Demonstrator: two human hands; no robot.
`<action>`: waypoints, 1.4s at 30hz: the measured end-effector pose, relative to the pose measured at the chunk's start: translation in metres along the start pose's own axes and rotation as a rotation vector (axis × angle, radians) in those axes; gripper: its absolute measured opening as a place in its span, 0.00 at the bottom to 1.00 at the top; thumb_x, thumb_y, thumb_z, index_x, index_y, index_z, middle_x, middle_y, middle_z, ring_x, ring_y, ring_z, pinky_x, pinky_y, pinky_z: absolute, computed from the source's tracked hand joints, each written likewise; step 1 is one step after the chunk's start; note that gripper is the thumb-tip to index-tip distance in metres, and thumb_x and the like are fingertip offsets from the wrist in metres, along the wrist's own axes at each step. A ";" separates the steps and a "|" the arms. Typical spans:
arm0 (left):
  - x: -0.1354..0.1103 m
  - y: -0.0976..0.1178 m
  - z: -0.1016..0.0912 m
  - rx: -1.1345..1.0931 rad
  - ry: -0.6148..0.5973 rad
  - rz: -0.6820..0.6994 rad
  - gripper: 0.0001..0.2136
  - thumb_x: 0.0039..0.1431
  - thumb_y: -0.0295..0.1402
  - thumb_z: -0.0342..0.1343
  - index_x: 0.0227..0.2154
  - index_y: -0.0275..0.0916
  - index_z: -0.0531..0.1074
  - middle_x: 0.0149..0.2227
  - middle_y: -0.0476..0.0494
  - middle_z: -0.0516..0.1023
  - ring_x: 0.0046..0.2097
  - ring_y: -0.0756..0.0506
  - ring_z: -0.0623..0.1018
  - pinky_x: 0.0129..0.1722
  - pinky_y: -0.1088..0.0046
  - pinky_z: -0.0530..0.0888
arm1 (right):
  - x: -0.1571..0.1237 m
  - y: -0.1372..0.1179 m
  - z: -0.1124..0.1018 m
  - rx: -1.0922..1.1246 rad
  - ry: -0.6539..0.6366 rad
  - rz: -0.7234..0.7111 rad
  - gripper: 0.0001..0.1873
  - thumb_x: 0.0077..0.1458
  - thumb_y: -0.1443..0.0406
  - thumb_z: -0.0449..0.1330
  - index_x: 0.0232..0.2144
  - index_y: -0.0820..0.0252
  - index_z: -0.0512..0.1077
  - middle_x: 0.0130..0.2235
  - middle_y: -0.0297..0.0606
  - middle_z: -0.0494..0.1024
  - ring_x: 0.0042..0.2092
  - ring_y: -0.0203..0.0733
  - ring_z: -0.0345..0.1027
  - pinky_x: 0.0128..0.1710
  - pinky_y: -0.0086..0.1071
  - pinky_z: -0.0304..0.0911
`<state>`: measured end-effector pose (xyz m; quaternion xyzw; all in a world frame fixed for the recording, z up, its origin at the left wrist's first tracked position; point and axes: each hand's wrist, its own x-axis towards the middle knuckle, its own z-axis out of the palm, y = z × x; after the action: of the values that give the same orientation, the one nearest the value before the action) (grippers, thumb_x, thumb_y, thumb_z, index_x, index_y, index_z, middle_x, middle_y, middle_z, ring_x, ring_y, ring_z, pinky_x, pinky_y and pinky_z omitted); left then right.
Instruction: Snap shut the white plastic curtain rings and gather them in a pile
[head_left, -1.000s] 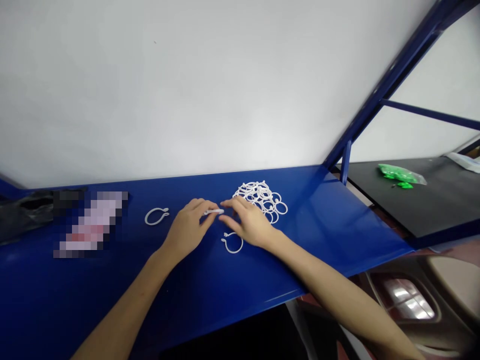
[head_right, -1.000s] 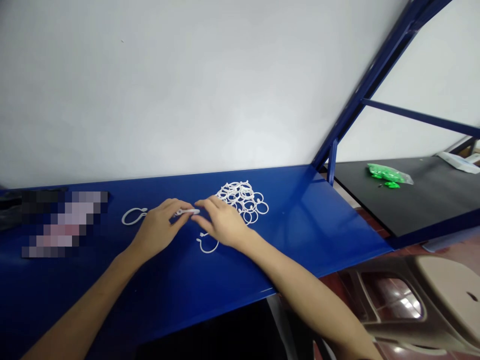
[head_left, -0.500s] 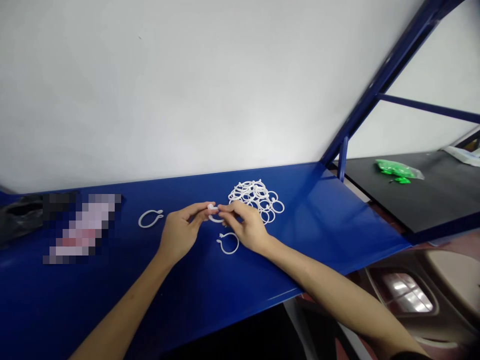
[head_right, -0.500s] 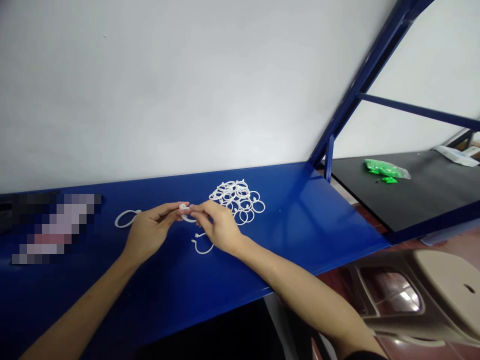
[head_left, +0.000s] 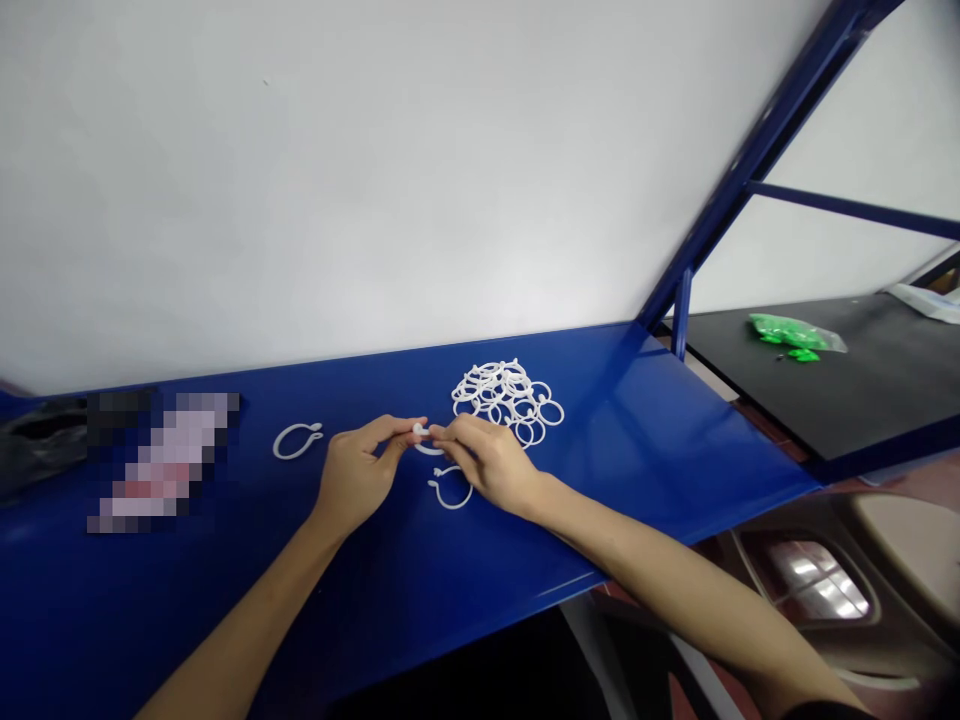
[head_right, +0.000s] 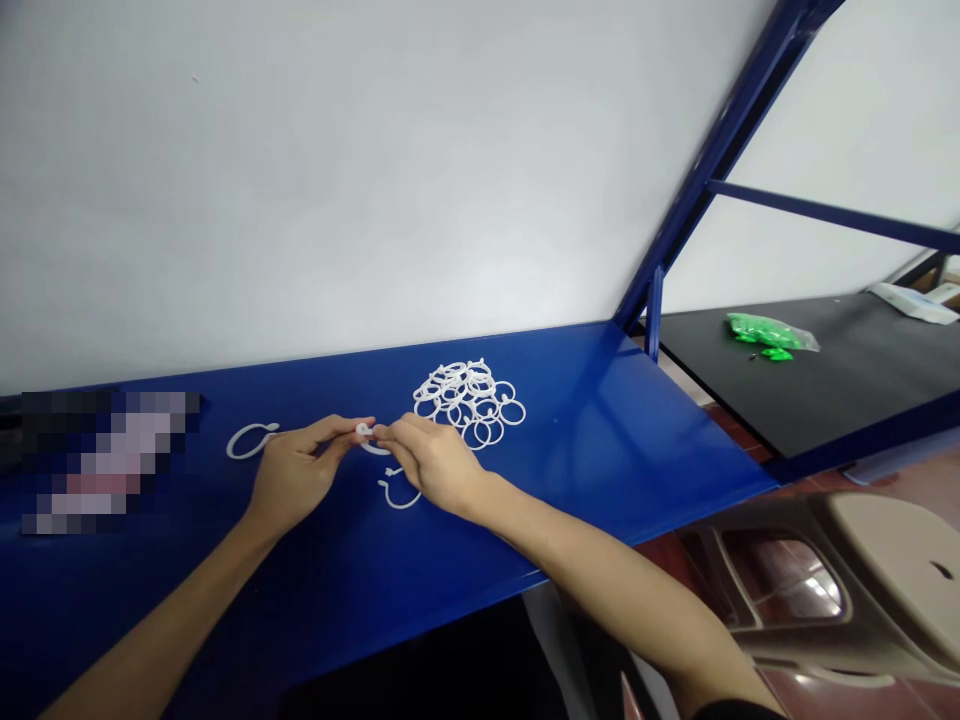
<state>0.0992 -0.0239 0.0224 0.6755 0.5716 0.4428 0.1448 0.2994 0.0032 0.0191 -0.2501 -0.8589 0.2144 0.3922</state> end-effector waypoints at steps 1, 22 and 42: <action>0.000 0.001 0.000 0.005 -0.002 0.004 0.11 0.62 0.42 0.56 0.36 0.46 0.82 0.37 0.50 0.86 0.35 0.45 0.83 0.40 0.70 0.79 | 0.000 -0.001 0.000 -0.014 -0.019 0.004 0.13 0.71 0.64 0.49 0.44 0.61 0.73 0.35 0.39 0.76 0.36 0.38 0.72 0.38 0.31 0.69; -0.002 0.006 0.006 0.250 -0.443 0.161 0.09 0.66 0.35 0.48 0.34 0.43 0.72 0.35 0.48 0.77 0.39 0.45 0.73 0.43 0.63 0.69 | 0.010 0.061 -0.101 -0.294 -0.230 0.324 0.08 0.56 0.75 0.62 0.31 0.61 0.78 0.34 0.35 0.76 0.33 0.34 0.69 0.36 0.30 0.62; 0.003 0.005 0.006 -0.262 -0.105 -0.195 0.20 0.55 0.46 0.64 0.47 0.43 0.72 0.35 0.48 0.82 0.36 0.46 0.80 0.37 0.71 0.75 | 0.002 0.004 -0.005 0.233 -0.082 0.239 0.08 0.65 0.66 0.57 0.47 0.58 0.70 0.33 0.33 0.77 0.32 0.35 0.73 0.34 0.30 0.70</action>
<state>0.1070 -0.0207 0.0234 0.6145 0.5633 0.4614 0.3035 0.3038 0.0085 0.0207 -0.2941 -0.8076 0.3677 0.3550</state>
